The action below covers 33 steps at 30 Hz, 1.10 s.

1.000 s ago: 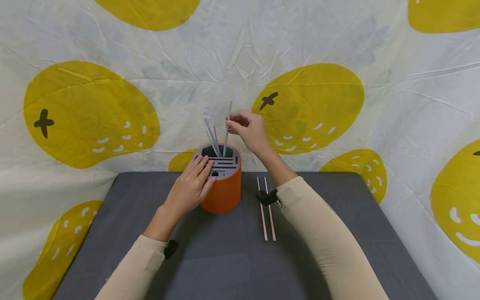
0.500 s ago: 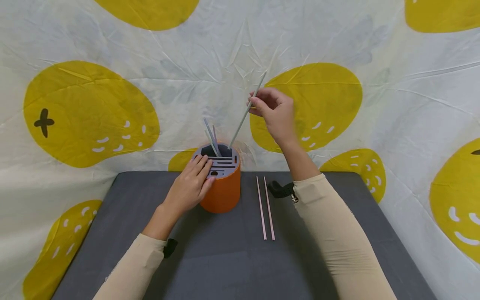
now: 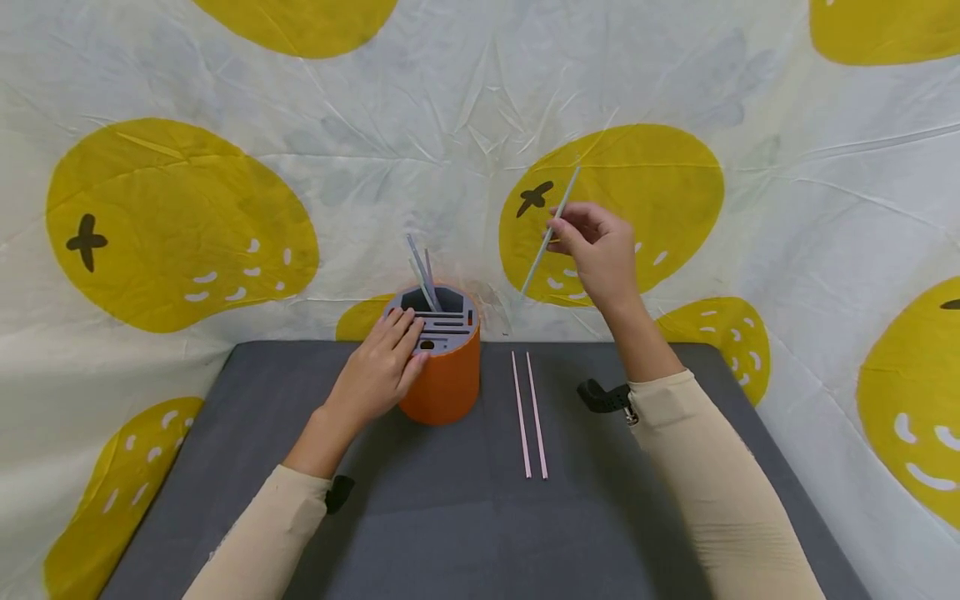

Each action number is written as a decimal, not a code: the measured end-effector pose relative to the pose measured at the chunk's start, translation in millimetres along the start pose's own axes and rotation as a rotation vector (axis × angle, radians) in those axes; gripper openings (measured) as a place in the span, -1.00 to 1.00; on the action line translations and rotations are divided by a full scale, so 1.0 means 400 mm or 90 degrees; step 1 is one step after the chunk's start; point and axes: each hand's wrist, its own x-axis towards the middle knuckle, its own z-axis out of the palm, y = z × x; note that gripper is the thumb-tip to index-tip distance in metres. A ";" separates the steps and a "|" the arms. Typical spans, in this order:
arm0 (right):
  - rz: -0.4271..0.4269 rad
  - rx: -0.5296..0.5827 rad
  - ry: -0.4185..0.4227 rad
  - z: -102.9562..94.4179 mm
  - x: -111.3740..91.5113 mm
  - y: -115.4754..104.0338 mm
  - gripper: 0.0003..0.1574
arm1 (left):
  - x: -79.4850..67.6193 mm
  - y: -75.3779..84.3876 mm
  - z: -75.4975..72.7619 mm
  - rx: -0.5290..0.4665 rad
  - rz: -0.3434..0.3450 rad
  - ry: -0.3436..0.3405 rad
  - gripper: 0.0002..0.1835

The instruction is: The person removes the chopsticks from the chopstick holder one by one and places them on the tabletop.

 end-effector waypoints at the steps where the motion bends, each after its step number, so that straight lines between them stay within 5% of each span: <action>1: 0.013 -0.015 -0.002 -0.009 -0.009 0.015 -0.81 | -0.001 -0.001 0.000 0.001 -0.001 -0.001 -0.40; 15: 0.147 -0.206 -0.067 -0.120 -0.138 0.215 -0.59 | -0.008 0.001 -0.005 0.002 -0.006 -0.008 -0.39; 24: 0.241 -0.302 -0.132 -0.168 -0.211 0.316 -0.63 | -0.006 0.005 -0.004 -0.004 -0.007 -0.003 -0.39; 33: 0.335 -0.278 -0.195 -0.176 -0.258 0.402 -0.64 | -0.006 0.001 -0.001 -0.001 -0.009 -0.002 -0.39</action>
